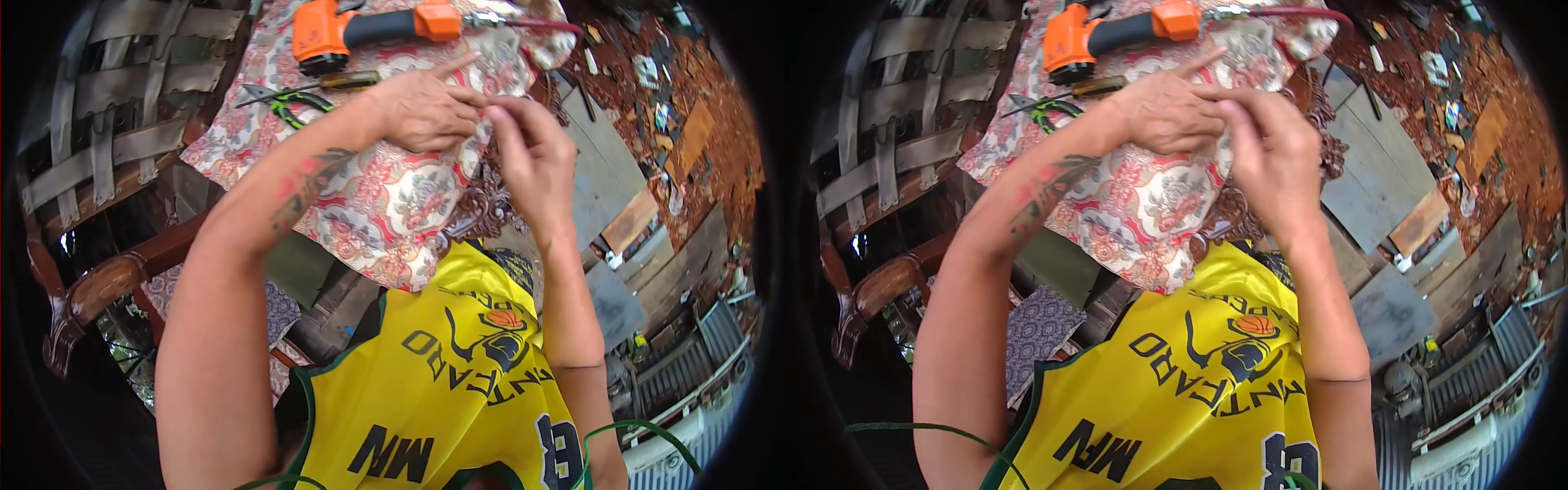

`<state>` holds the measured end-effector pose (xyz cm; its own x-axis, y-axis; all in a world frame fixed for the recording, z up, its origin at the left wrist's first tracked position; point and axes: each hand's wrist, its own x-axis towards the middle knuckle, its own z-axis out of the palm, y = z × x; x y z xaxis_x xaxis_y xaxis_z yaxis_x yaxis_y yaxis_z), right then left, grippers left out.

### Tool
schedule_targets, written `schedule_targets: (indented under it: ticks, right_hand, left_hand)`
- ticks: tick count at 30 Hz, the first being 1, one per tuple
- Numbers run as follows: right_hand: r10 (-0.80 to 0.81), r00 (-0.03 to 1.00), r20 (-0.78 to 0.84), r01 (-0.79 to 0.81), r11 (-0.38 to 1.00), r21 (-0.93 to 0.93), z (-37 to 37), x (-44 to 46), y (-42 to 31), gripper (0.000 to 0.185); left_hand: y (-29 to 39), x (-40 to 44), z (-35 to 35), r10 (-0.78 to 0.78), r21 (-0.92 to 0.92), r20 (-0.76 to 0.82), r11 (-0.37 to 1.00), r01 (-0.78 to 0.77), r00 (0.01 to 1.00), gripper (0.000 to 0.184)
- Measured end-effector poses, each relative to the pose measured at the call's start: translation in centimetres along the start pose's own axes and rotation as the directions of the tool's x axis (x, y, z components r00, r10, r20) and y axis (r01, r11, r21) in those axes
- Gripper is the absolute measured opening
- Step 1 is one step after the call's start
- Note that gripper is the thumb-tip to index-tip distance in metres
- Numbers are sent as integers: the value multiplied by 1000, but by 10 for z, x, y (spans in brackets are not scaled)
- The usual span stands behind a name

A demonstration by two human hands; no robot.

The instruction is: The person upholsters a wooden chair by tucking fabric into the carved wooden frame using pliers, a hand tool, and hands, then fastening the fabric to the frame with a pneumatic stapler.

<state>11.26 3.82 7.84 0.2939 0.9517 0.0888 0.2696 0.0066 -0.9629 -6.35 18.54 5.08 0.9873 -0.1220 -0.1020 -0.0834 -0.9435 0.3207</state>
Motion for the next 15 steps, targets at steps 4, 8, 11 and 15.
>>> schedule_targets:
  ticks: [4, 8, 11, 15]
  right_hand:
    - [-463, 827, 319, 440, 886, 146, 96, 23, -50, 9]
    - [-349, 787, 509, 572, 721, -390, 142, 71, -98, 10]
    - [-111, 781, 614, 530, 638, -559, 156, 79, -95, 10]
    - [-223, 667, 711, 694, 533, -483, 163, 95, -52, 16]
  left_hand:
    - [2, 6, -12, -75, 152, 298, 988, 30, 952, 36]
    - [4, -17, 21, -28, 267, 126, 964, -7, 992, 31]
    - [5, -38, 38, -32, 275, 71, 961, 11, 997, 28]
    - [-5, -56, 54, -2, 306, 53, 952, -14, 999, 24]
